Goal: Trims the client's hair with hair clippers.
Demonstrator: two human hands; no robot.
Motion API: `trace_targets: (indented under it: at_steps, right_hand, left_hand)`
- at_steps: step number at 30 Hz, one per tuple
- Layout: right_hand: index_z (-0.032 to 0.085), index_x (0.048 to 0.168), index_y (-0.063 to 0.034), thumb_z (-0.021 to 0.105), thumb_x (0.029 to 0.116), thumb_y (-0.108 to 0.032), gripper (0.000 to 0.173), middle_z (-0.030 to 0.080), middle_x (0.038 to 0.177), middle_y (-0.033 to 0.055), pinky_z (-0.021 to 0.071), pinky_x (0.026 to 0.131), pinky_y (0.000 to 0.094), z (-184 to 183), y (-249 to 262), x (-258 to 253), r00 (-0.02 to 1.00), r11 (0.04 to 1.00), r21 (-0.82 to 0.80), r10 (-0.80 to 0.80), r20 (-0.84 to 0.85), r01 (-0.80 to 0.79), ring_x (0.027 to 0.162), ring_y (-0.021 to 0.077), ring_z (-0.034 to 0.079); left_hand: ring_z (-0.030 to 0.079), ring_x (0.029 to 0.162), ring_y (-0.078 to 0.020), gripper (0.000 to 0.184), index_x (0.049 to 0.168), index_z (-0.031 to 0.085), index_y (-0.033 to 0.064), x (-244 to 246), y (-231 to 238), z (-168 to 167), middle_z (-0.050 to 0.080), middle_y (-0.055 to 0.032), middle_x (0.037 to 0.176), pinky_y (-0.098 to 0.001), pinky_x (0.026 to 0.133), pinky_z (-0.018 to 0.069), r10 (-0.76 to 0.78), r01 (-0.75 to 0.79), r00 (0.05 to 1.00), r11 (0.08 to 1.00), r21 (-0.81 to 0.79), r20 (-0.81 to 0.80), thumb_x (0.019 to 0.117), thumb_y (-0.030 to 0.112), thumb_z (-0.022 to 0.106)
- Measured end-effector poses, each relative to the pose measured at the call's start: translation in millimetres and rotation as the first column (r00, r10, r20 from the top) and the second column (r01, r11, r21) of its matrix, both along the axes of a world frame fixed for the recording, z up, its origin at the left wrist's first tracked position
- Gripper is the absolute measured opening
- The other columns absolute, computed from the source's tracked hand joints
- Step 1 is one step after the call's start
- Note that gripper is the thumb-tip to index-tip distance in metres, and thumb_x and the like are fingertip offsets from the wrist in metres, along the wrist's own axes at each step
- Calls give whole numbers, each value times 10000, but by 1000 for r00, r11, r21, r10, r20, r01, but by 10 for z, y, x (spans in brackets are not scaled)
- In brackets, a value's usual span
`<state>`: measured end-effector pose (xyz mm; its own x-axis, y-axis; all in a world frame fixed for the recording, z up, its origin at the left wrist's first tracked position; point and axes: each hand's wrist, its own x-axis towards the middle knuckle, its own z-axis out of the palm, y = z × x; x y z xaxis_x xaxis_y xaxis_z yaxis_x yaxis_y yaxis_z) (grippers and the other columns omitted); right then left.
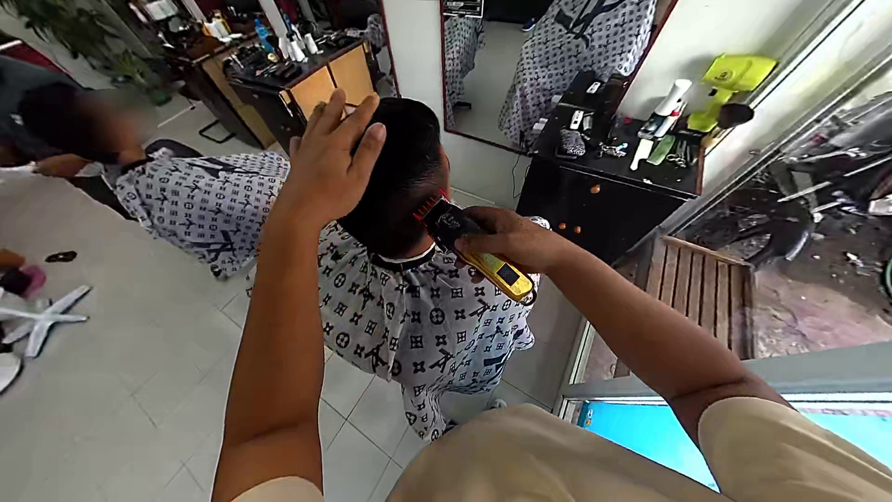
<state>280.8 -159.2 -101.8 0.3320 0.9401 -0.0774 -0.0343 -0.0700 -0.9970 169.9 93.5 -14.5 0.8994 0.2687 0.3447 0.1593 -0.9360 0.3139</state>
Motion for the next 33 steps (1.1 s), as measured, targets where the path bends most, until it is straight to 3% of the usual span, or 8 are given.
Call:
trace_targets:
  at_steps: [2,5,8,15,21,25,28,33]
  right_hand:
    - [490,1346,-40,618,997,-154,389,683,1003,128,645,650,368,-18,53,43,1000,1000,-21,9,-18,-10,769,217,724]
    - [462,1337,-46,579,1028,-150,346,638,983,106,623,636,327,-22,46,25,1000,998,-59,6,-26,-8,753,169,698]
    - [501,1308,-39,610,1001,-134,339,687,995,128,647,663,380,-3,65,116,998,997,-60,43,-55,-46,798,227,733]
    - [497,1349,-39,667,971,-164,434,693,1023,133,651,652,374,117,133,30,993,1000,23,5,115,-8,784,220,734]
    - [501,1314,-24,652,974,-146,391,690,973,122,646,664,369,85,93,41,1000,999,-25,27,5,-27,770,215,727]
    - [512,1319,-14,686,960,-141,419,686,1010,114,642,660,324,309,188,-66,979,997,75,12,204,-28,779,171,721]
    - [516,1362,-28,721,951,-157,477,683,1048,105,631,682,301,243,159,-19,942,1000,25,9,335,-19,794,144,709]
    - [512,1300,-25,657,984,-131,364,691,992,131,651,660,381,128,90,133,999,998,-24,54,1,-54,789,229,736]
  left_hand:
    - [170,1571,-389,654,1608,366,327,39,-5,-39,254,-127,1695,-771,1149,131,5,-5,1000,1000,11,-19,1051,646,239]
    - [197,1567,-370,650,1602,377,337,52,-22,-63,289,-113,1684,-758,1146,154,9,-9,1000,999,37,-15,1047,652,257]
    - [210,1566,-352,652,1604,368,343,47,-54,-86,293,-97,1684,-751,1141,174,14,-13,1000,999,52,-21,1043,658,266]
    - [230,1556,-372,689,1607,363,341,69,-68,-123,306,-118,1675,-753,1134,187,18,-19,1000,998,68,10,1022,695,284]
    - [236,1552,-375,715,1616,347,319,72,-77,-105,302,-142,1672,-735,1145,186,12,-12,1000,998,69,1,1014,702,307]
    - [224,1554,-382,732,1617,343,320,84,-100,-115,286,-153,1675,-734,1147,180,13,-14,1000,997,75,6,1002,716,329]
    - [229,1552,-383,750,1618,343,313,84,-110,-101,298,-160,1668,-733,1148,181,14,-14,1000,997,80,8,994,728,336]
    - [238,1552,-373,737,1612,355,322,97,-102,-118,314,-138,1666,-735,1146,185,18,-19,1000,997,73,11,996,726,327]
